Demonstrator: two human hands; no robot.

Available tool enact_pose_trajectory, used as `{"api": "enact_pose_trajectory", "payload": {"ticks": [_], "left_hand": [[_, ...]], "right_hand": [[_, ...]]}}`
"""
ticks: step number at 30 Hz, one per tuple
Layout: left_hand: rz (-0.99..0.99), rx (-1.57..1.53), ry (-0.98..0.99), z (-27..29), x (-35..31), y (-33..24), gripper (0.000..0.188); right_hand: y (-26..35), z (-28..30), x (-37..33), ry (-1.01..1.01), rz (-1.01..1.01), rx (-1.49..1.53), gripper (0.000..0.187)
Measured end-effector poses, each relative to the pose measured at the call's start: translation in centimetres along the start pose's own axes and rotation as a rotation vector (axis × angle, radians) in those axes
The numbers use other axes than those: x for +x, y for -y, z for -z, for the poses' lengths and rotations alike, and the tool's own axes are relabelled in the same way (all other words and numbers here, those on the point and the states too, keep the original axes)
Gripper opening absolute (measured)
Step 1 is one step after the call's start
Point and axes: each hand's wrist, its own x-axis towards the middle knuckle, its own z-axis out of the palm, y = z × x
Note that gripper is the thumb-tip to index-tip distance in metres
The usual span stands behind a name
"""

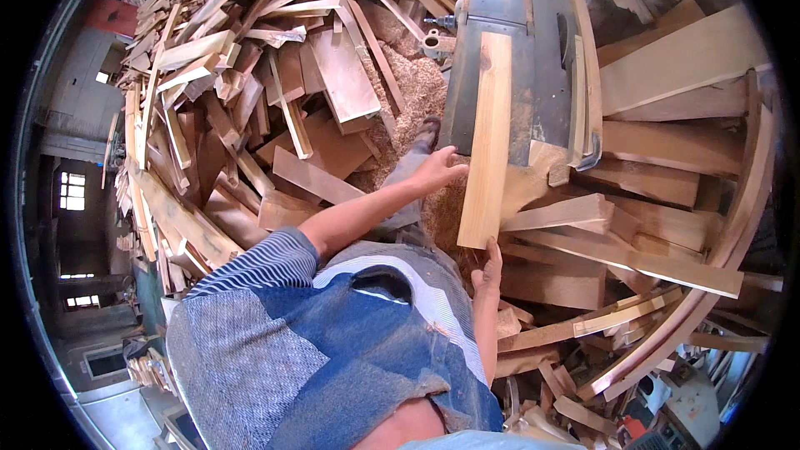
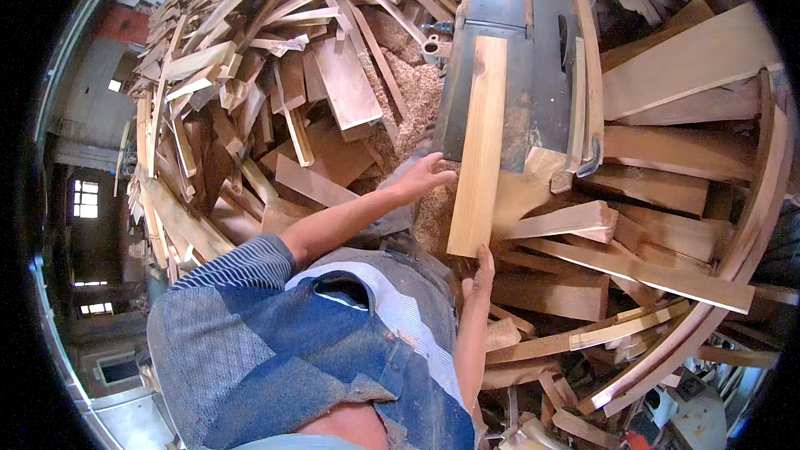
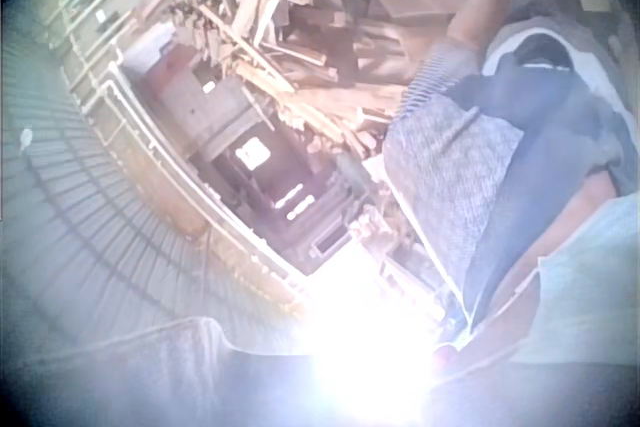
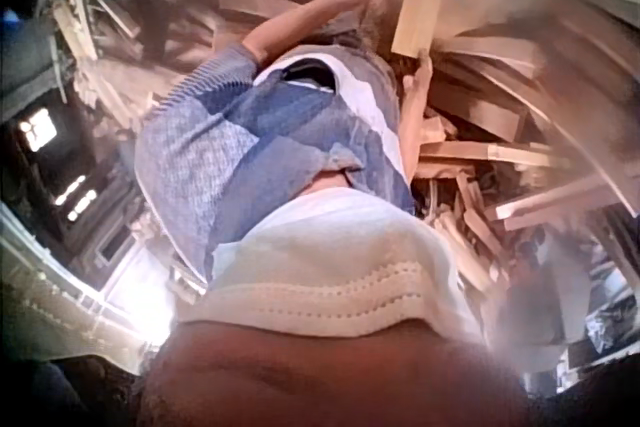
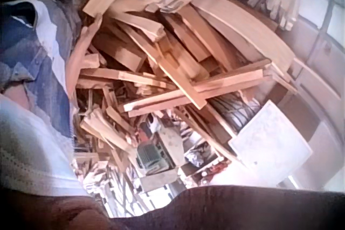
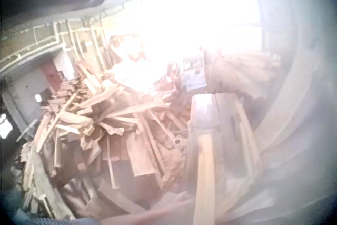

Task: The person processes various wood planks by hand using a surface joiner machine, sliding the planks across the blades to flatten them and moving them to a pile of scrap wood.

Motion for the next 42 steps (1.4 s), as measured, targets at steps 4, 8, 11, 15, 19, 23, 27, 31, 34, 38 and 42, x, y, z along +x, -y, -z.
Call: {"api": "enact_pose_trajectory", "payload": {"ticks": [4, 8, 11, 15, 19, 23, 27, 31, 34, 38, 42], "left_hand": [[-0.468, 0.642, -0.234, -2.1, 5.3, 1.4, 0.072], [-0.687, 0.890, -0.242, -2.7, 12.0, 1.5, 0.076], [-0.751, 0.850, -0.172, -0.6, 15.1, 0.5, 0.080], [-0.771, 0.850, -0.259, 0.4, 20.2, 0.4, 0.085], [-0.691, 0.856, -0.300, 1.0, 22.3, 0.3, 0.083], [-0.766, 0.874, -0.290, 0.2, 19.4, 2.0, 0.082], [-0.902, 0.930, -0.122, -1.5, 12.7, 3.6, 0.082], [-1.022, 0.858, 0.093, -3.9, 6.0, 4.7, 0.082], [-1.103, 0.884, 0.235, -4.8, 2.6, 5.0, 0.081], [-1.344, 0.789, 0.538, -5.5, 1.7, 6.6, 0.055], [-1.321, 0.634, 0.827, -3.2, 1.8, 4.1, 0.019]], "right_hand": [[-0.2, -1.5, -0.3, 0.029, 0.066, -0.063, 0.054], [-0.4, -2.6, -0.5, 0.050, 0.044, 0.067, 0.057], [-0.9, -3.3, -1.1, -0.034, 0.074, 0.101, 0.056], [-2.2, -3.1, -2.0, -0.298, 0.023, 0.137, 0.050], [-2.7, 0.0, -0.9, -0.309, -0.126, 0.143, 0.052], [-2.2, -1.3, -0.2, -0.182, 0.021, 0.088, 0.061], [-1.3, -3.2, -0.8, -0.164, 0.013, 0.125, 0.070], [-1.4, -3.1, -0.5, -0.155, 0.040, 0.110, 0.069], [-1.5, -3.2, -0.5, -0.133, 0.062, 0.107, 0.066], [-1.4, -3.4, -0.7, -0.144, 0.050, 0.084, 0.062], [-2.0, -3.8, -1.0, -0.154, 0.140, 0.025, 0.057]]}}
